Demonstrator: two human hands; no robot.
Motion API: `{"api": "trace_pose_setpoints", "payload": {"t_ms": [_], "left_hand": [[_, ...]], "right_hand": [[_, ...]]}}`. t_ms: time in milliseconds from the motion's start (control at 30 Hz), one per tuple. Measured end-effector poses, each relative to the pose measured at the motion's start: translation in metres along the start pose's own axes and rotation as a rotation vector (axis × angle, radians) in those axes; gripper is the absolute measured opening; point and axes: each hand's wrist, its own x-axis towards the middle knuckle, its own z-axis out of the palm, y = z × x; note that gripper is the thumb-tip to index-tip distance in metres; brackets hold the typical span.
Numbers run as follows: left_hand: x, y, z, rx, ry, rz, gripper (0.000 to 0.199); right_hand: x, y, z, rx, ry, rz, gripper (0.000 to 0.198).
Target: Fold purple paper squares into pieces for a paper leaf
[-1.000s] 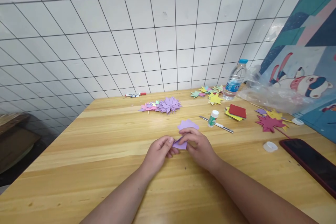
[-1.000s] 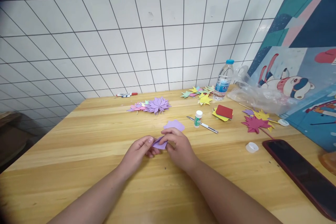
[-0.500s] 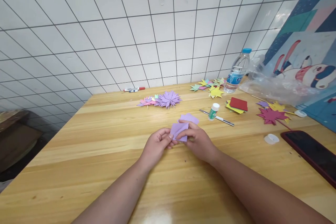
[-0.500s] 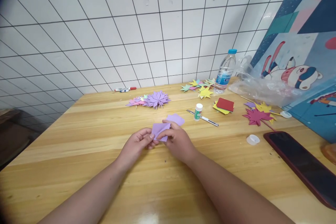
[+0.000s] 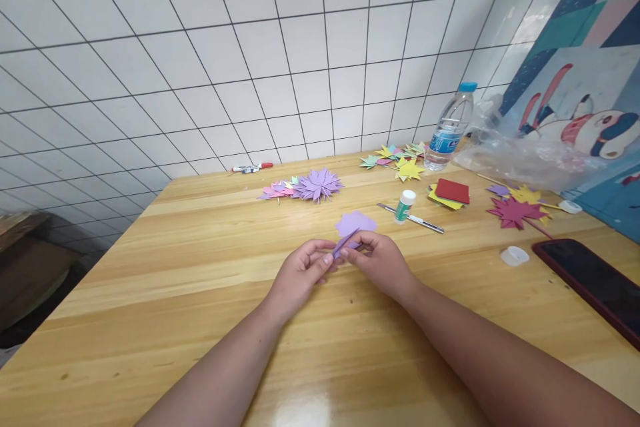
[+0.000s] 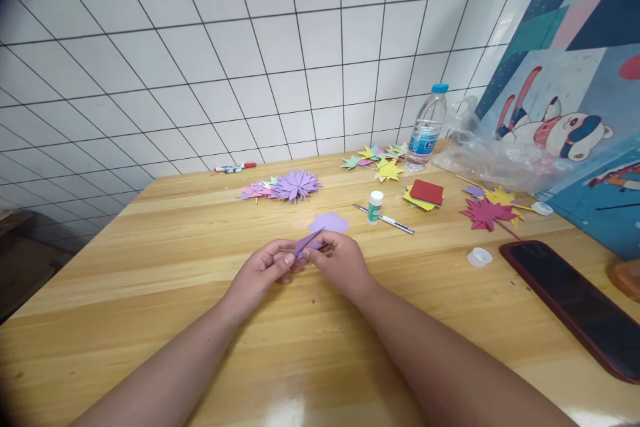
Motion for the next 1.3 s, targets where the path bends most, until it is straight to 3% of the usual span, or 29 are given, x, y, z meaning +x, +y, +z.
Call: {"api": "trace_pose_setpoints", "payload": {"t_ms": [167, 367, 700, 1000, 1200, 1300], "left_hand": [[0.0007, -0.0004, 0.0017, 0.105, -0.006, -0.027, 0.032], [0.0, 0.0008, -0.0015, 0.062, 0.002, -0.035, 0.033], [0.0015, -0.0012, 0.0034, 0.121, 0.048, -0.006, 0.029], [0.0002, 0.0048, 0.0028, 0.074, -0.007, -0.006, 0.036], [0.0021, 0.0, 0.0071, 0.101, 0.079, 0.021, 0.029], [0.0024, -0.0011, 0.006, 0.049, 0.131, 0.019, 0.029]], "right_hand": [[-0.0002, -0.002, 0.0005, -0.043, 0.052, -0.014, 0.01], [0.0002, -0.0021, -0.0009, -0.051, 0.089, 0.005, 0.012], [-0.0017, -0.0023, 0.0033, -0.068, 0.071, 0.011, 0.012], [-0.0017, -0.0034, 0.0034, -0.059, 0.066, 0.004, 0.012], [-0.0054, -0.0023, 0.0064, -0.062, 0.046, -0.057, 0.011], [-0.0061, -0.0021, 0.0069, 0.036, 0.116, -0.029, 0.05]]}}
